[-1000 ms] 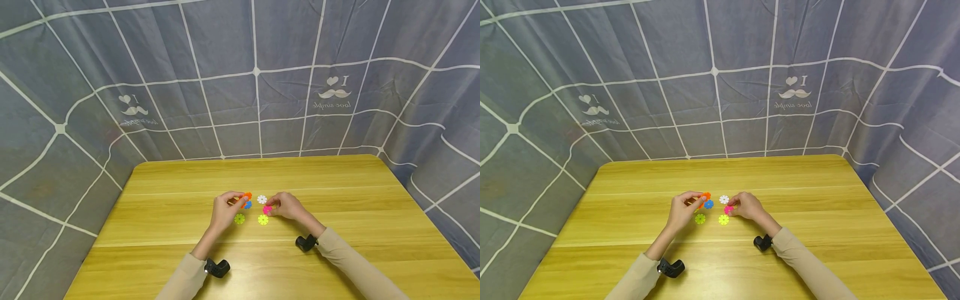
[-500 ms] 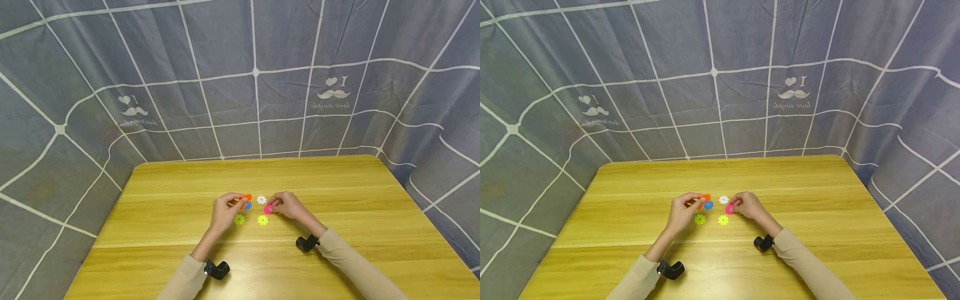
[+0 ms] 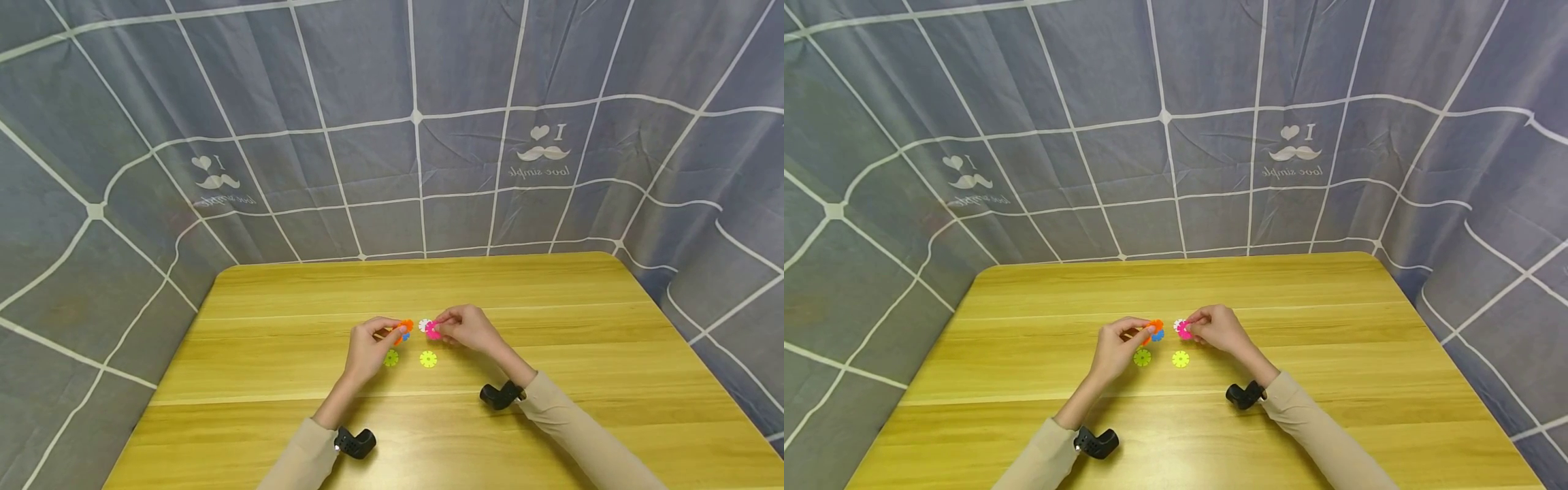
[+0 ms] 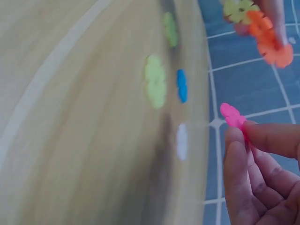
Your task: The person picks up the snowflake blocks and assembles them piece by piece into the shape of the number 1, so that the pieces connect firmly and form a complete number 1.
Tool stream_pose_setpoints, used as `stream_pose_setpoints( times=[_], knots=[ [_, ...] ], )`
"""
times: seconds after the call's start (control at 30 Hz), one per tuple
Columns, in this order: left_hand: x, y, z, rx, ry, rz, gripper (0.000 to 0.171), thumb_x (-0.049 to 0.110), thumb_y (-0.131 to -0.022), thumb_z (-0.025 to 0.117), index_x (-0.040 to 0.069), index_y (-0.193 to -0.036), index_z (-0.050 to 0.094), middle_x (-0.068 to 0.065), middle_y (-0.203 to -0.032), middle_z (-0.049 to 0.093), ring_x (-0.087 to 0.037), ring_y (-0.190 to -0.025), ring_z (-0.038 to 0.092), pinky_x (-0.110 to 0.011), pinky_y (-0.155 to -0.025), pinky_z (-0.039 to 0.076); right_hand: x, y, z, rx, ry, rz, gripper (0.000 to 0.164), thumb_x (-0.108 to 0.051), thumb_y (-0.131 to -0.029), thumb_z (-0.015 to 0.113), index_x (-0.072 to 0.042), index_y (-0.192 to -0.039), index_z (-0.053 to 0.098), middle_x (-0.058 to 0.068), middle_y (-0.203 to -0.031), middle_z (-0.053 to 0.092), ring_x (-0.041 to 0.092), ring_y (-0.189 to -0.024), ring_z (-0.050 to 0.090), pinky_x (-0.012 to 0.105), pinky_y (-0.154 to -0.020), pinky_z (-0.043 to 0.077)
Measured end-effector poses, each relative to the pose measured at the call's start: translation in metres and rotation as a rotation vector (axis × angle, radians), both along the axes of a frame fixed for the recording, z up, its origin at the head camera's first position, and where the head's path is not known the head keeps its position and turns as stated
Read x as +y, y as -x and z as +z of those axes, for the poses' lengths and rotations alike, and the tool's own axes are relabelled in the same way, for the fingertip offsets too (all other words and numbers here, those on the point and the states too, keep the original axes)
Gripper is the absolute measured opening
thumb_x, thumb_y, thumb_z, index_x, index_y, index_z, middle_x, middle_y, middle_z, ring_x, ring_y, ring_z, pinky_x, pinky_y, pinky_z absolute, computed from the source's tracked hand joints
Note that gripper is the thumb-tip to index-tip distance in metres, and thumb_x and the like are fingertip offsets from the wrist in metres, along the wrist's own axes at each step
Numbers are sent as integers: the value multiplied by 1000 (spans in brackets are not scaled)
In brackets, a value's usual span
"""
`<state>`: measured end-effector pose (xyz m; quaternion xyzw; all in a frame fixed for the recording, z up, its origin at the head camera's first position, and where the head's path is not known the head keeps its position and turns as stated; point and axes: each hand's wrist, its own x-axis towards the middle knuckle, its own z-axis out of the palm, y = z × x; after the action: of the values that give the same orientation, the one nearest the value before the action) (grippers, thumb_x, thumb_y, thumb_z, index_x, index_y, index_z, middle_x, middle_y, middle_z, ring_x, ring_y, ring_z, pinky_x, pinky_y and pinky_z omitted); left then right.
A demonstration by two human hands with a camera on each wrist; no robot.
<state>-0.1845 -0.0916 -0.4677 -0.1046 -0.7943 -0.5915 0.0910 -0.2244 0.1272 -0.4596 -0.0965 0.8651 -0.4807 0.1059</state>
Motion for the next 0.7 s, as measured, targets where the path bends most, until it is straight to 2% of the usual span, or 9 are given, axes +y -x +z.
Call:
stream_pose_setpoints(
  times=[0.17,0.27,0.33,0.43,0.5,0.57,0.7],
  knots=[
    [1,0,-1,-23,-3,6,13,15,-84,74,6,-93,76,-10,-93,74,-12,-65,65,-23,-55,53,-5,-6,14,25,17,-35,15,-12,-86,68,-2,-97,71,11,-75,70,29,-68,68,39,-61,56],
    [3,-2,2,-32,4,5,13,11,-85,72,2,-94,75,-14,-93,73,-24,-68,67,-34,-57,56,-8,-10,21,27,39,-55,17,-11,-85,68,-2,-98,71,13,-77,70,34,-73,69,42,-66,57],
    [5,-6,10,-33,4,-10,13,8,-86,71,-1,-94,74,-17,-92,73,-32,-70,67,-41,-59,56,-9,-12,25,26,52,-62,17,-11,-84,68,-2,-98,71,15,-79,71,35,-75,69,41,-68,58],
    [6,-14,23,-33,15,-38,13,6,-87,69,-5,-94,73,-20,-90,72,-40,-73,66,-35,-58,56,-10,-13,29,42,69,-61,18,-10,-85,67,-1,-99,71,19,-81,70,36,-74,68,39,-67,57],
    [7,-18,30,-20,18,-49,13,5,-87,69,-5,-93,73,-20,-89,72,-37,-72,67,-26,-56,54,-10,-13,31,52,75,-60,18,-10,-85,66,0,-100,71,21,-82,70,36,-73,68,40,-68,57],
    [8,-19,32,-13,23,-48,12,5,-87,69,-5,-92,73,-19,-88,72,-34,-70,66,-18,-55,50,-10,-13,33,53,81,-63,18,-9,-86,65,0,-100,70,22,-82,70,35,-73,68,42,-69,57],
    [9,-19,31,-19,24,-33,11,6,-87,69,-2,-92,74,-17,-88,73,-26,-70,66,-16,-55,47,-10,-13,35,42,93,-62,19,-9,-87,65,1,-102,69,24,-84,69,35,-73,68,44,-71,58]
  ],
)
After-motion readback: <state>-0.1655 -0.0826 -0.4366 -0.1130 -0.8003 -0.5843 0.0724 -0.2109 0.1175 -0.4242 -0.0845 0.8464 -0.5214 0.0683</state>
